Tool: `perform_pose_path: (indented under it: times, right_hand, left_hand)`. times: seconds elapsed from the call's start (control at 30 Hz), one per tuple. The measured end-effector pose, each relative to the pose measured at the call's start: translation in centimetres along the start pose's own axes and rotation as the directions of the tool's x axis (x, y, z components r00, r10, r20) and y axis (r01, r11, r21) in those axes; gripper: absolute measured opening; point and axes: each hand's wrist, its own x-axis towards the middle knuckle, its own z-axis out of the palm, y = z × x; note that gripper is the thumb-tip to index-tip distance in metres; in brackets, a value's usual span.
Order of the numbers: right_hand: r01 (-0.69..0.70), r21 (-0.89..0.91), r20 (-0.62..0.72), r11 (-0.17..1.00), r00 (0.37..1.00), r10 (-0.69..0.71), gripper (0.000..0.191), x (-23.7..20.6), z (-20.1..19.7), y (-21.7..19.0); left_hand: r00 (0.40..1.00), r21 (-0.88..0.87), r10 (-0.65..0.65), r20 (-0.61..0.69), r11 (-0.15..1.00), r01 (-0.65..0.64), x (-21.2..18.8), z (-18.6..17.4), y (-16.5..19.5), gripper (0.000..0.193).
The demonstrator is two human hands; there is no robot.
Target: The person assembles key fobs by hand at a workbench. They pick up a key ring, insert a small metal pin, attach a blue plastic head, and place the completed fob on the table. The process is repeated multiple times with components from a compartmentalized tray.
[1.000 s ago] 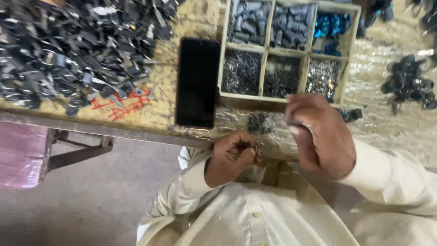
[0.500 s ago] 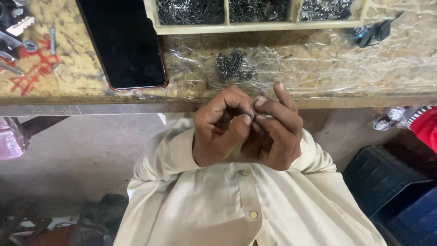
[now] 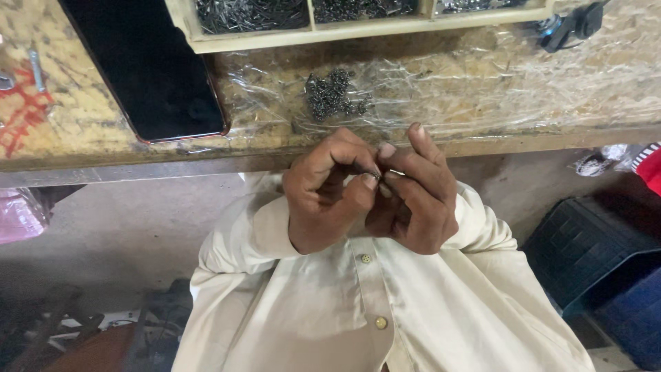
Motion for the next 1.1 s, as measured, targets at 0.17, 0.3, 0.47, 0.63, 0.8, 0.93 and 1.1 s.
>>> perform_pose_path:
  times: [0.17, 0.3, 0.47, 0.63, 0.8, 0.93, 1.1]
  right_hand:
    - [0.023, -0.004, -0.014, 1.0, 1.0, -0.023, 0.038, -1.3, -0.7, 0.4]
    - [-0.181, 0.196, 0.366, 0.964, 0.925, 0.099, 0.035, -1.6, -3.6, 1.4]
    - [-0.597, 0.354, 0.543, 0.72, 0.758, 0.361, 0.025, -1.3, -5.0, 2.6]
    - [-0.203, 0.435, 0.56, 0.877, 0.824, -0.087, 0.032, 1.6, -5.0, 4.3]
    - [-0.597, 0.379, 0.669, 0.707, 0.705, 0.236, 0.013, 5.0, -3.9, 2.8]
    - [0.004, 0.254, 0.485, 0.967, 0.864, -0.13, 0.032, 8.8, -3.4, 3.6]
    - [0.125, -0.013, 0.738, 0.992, 0.671, -0.075, 0.034, 15.2, -5.5, 6.6]
  left_hand:
    - [0.998, 0.013, -0.06, -0.019, 0.998, 0.06, -0.2, 0.2, 0.0, 0.011]
    - [0.999, 0.092, -0.033, -0.04, 0.995, 0.037, 0.0, 0.2, 0.1, 0.013]
    - [0.999, 0.207, -0.006, -0.037, 0.978, 0.014, 0.5, -0.2, 0.4, 0.011]
    - [0.988, 0.241, -0.126, 0.09, 0.965, 0.101, 0.8, -0.8, 0.8, 0.012]
    - [0.981, 0.034, -0.177, 0.078, 0.984, 0.175, 1.0, -1.2, 0.8, 0.006]
    - [0.992, -0.086, -0.121, 0.035, 0.989, 0.124, 1.2, -1.5, 0.6, 0.013]
    - [0.994, 0.177, 0.1, 0.034, 0.979, -0.105, 1.7, -2.3, 0.3, 0.012]
